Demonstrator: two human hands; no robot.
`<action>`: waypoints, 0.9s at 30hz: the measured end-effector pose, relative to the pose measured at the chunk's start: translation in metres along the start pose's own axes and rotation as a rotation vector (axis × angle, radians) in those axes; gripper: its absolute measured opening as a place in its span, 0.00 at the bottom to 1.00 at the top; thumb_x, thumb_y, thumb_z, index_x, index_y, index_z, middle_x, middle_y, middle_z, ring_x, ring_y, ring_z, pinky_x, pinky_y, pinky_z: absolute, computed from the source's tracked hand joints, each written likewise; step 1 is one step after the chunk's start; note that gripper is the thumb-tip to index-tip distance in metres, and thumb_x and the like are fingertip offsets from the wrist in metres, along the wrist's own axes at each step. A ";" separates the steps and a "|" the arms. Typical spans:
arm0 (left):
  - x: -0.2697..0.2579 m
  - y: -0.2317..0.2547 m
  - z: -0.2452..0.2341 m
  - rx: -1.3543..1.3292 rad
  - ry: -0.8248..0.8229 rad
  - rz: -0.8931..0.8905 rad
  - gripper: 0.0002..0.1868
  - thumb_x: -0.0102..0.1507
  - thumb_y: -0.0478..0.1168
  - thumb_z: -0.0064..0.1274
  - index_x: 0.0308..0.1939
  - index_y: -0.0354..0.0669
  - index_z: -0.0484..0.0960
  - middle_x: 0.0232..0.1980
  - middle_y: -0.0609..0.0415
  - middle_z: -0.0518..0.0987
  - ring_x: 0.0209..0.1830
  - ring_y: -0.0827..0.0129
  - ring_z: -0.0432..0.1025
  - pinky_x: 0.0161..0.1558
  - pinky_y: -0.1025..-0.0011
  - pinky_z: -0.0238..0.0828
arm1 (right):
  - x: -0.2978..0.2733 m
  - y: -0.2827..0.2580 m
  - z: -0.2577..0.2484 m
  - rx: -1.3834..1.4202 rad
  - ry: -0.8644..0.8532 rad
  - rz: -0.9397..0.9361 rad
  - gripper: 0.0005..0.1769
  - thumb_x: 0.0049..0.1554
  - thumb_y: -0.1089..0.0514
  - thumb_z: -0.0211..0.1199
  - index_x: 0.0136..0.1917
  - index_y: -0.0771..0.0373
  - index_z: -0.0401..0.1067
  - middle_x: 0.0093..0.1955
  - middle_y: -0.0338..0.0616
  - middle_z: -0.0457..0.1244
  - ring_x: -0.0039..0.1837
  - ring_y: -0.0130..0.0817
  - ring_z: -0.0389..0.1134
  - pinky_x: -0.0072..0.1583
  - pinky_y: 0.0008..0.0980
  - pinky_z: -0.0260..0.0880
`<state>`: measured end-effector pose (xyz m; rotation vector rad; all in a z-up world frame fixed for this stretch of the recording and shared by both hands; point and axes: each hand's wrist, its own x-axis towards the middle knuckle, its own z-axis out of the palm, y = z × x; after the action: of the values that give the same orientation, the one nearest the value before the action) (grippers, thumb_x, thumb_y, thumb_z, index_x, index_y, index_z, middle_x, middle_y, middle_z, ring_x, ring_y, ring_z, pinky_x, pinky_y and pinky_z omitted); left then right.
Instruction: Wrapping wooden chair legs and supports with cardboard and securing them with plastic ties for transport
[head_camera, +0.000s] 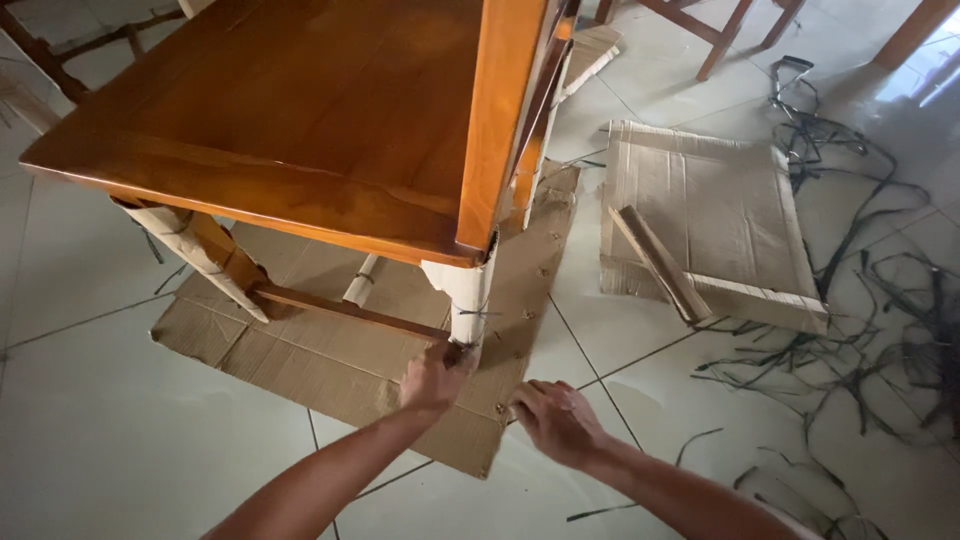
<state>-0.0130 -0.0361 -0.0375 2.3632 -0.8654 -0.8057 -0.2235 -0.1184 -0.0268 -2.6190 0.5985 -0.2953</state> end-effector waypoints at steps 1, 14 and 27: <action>-0.004 0.005 -0.005 0.004 0.002 -0.030 0.29 0.60 0.69 0.50 0.52 0.57 0.86 0.47 0.59 0.87 0.43 0.60 0.80 0.43 0.58 0.76 | -0.004 0.008 -0.001 -0.013 -0.019 -0.015 0.05 0.61 0.58 0.60 0.42 0.56 0.71 0.38 0.35 0.70 0.37 0.30 0.69 0.51 0.36 0.71; 0.006 -0.043 0.044 -0.141 -0.322 0.281 0.14 0.67 0.44 0.54 0.39 0.35 0.85 0.35 0.41 0.85 0.39 0.53 0.81 0.45 0.60 0.76 | -0.115 0.170 -0.005 -0.247 -0.651 0.218 0.09 0.58 0.55 0.52 0.43 0.52 0.73 0.43 0.42 0.69 0.51 0.47 0.72 0.53 0.48 0.69; -0.035 -0.010 0.069 0.057 -0.543 0.314 0.16 0.67 0.47 0.51 0.50 0.39 0.83 0.44 0.43 0.85 0.48 0.52 0.80 0.51 0.58 0.74 | -0.177 0.204 -0.035 -0.287 -0.619 0.302 0.08 0.60 0.56 0.54 0.52 0.51 0.72 0.50 0.40 0.66 0.57 0.44 0.70 0.59 0.45 0.69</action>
<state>-0.0772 -0.0218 -0.0793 1.9963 -1.4473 -1.3216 -0.4647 -0.2163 -0.1081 -2.6170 0.8317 0.7151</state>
